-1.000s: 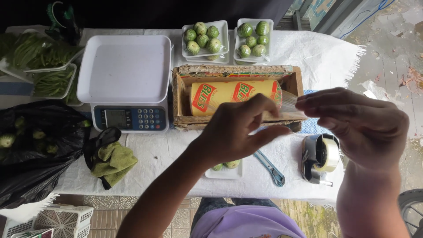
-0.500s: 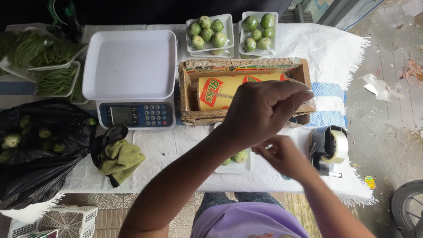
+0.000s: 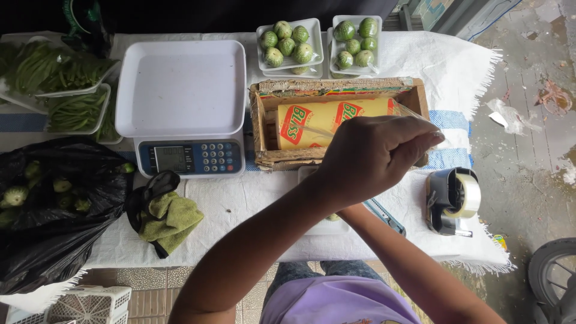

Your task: The person is preparing vegetable trays by placing small green vegetables into foam trays, wrapping them in plastic film, and taping them shut.

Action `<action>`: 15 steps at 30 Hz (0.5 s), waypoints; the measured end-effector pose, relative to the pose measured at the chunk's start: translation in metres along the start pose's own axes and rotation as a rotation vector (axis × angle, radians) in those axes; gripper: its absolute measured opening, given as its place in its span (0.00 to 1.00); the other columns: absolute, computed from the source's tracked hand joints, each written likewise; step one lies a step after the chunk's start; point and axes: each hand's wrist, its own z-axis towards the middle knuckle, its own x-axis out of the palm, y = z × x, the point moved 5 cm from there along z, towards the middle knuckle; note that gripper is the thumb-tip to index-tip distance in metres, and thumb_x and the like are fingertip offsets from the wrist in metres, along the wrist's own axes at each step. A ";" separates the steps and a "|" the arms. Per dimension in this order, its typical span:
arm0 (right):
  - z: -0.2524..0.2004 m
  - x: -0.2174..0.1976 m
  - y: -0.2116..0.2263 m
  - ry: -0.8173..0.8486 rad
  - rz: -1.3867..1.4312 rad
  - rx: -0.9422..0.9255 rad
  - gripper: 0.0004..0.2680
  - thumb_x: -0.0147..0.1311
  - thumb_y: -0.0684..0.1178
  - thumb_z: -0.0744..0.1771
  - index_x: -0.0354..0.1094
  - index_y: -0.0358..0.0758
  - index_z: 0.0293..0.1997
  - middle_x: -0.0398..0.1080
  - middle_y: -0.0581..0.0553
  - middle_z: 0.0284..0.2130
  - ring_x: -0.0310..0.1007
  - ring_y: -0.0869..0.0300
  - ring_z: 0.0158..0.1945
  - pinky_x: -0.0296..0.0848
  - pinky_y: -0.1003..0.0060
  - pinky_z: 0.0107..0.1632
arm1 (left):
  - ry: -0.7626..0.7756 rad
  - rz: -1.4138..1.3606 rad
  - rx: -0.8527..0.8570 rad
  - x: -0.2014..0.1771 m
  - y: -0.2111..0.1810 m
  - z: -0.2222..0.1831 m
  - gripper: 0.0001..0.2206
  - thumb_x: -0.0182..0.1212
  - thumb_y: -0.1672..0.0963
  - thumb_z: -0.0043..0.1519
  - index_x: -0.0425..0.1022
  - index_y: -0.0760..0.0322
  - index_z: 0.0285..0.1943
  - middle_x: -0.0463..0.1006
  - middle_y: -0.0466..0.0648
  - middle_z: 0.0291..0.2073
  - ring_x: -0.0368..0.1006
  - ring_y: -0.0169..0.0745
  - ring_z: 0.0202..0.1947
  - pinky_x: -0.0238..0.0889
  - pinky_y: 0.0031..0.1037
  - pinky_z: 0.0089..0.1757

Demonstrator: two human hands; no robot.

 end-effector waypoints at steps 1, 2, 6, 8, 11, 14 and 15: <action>0.000 0.003 -0.003 0.000 -0.008 0.011 0.08 0.48 0.46 0.67 0.76 0.40 0.38 0.81 0.49 0.31 0.82 0.60 0.31 0.77 0.66 0.39 | 0.008 -0.005 0.001 0.000 0.000 0.000 0.09 0.53 0.53 0.69 0.78 0.57 0.46 0.82 0.40 0.27 0.79 0.36 0.28 0.68 0.29 0.35; 0.001 0.005 -0.006 -0.001 -0.015 0.023 0.08 0.48 0.47 0.67 0.76 0.40 0.39 0.81 0.49 0.31 0.82 0.60 0.31 0.77 0.65 0.39 | 0.017 -0.011 0.002 0.000 0.001 0.000 0.10 0.52 0.52 0.69 0.78 0.57 0.46 0.81 0.40 0.26 0.79 0.36 0.27 0.68 0.29 0.35; -0.006 0.017 -0.041 -0.006 -0.040 0.071 0.08 0.49 0.48 0.67 0.75 0.40 0.40 0.81 0.48 0.32 0.82 0.58 0.32 0.76 0.64 0.40 | 0.029 -0.031 0.008 0.002 0.003 -0.001 0.09 0.53 0.52 0.69 0.78 0.57 0.46 0.81 0.40 0.25 0.79 0.35 0.27 0.69 0.28 0.35; -0.020 0.026 -0.079 -0.011 -0.052 0.099 0.08 0.49 0.49 0.67 0.75 0.39 0.41 0.81 0.47 0.33 0.82 0.57 0.33 0.76 0.63 0.40 | 0.016 0.000 0.021 0.001 0.004 -0.002 0.09 0.54 0.52 0.69 0.78 0.57 0.46 0.85 0.44 0.32 0.82 0.40 0.30 0.69 0.31 0.35; -0.007 0.024 -0.035 -0.013 -0.071 0.137 0.09 0.49 0.50 0.67 0.75 0.39 0.41 0.81 0.47 0.34 0.81 0.56 0.34 0.76 0.62 0.40 | 0.031 -0.004 0.012 0.001 0.006 -0.002 0.09 0.53 0.52 0.69 0.78 0.55 0.46 0.85 0.44 0.32 0.82 0.40 0.31 0.69 0.30 0.35; 0.000 0.027 -0.026 -0.014 -0.091 0.177 0.09 0.50 0.51 0.67 0.75 0.39 0.42 0.81 0.46 0.34 0.81 0.55 0.34 0.76 0.61 0.41 | 0.034 0.003 0.026 0.001 0.007 -0.003 0.09 0.53 0.52 0.69 0.78 0.55 0.46 0.86 0.44 0.34 0.84 0.42 0.33 0.70 0.32 0.35; 0.001 0.029 -0.028 -0.015 -0.097 0.190 0.09 0.50 0.51 0.68 0.75 0.39 0.43 0.81 0.45 0.35 0.81 0.55 0.35 0.76 0.60 0.41 | 0.036 0.000 0.027 0.001 0.008 -0.003 0.09 0.53 0.52 0.69 0.78 0.55 0.46 0.86 0.44 0.34 0.84 0.42 0.33 0.70 0.32 0.35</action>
